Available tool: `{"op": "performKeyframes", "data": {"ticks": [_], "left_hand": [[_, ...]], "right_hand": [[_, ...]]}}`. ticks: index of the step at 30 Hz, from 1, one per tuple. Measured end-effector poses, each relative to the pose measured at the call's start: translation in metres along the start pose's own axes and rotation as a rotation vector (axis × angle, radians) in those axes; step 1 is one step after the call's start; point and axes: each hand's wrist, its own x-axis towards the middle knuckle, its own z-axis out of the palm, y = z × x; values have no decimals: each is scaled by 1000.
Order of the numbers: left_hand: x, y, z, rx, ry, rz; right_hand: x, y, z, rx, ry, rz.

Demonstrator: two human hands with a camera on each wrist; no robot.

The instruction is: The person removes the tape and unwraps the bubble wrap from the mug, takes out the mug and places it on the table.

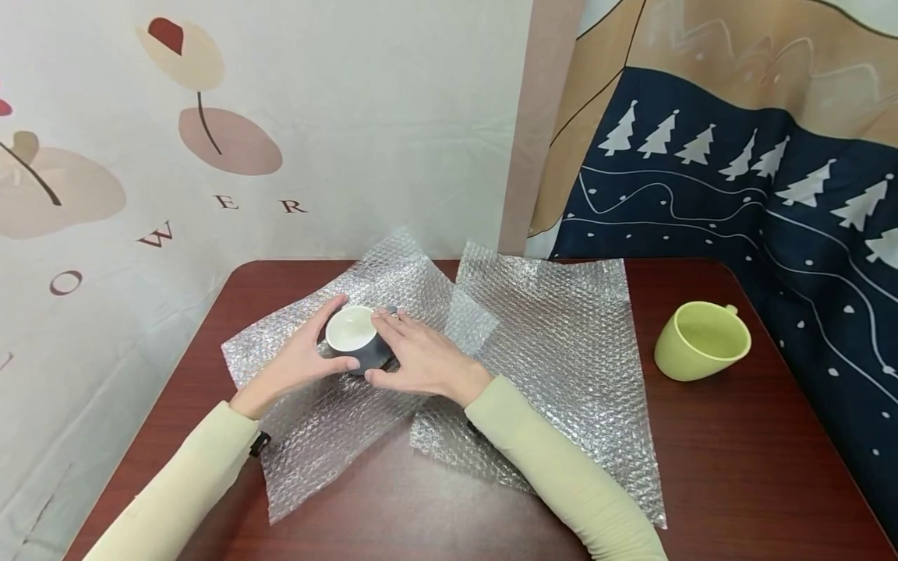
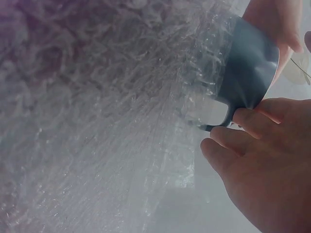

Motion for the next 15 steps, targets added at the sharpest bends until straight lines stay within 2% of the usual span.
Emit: {"op": "performKeyframes", "data": {"ticks": [6, 15], "left_hand": [[6, -1, 9, 13, 31, -13], [8, -5, 13, 36, 75, -56]], "right_hand": [[0, 0, 0, 0, 0, 5], [0, -1, 0, 3, -2, 12]]}}
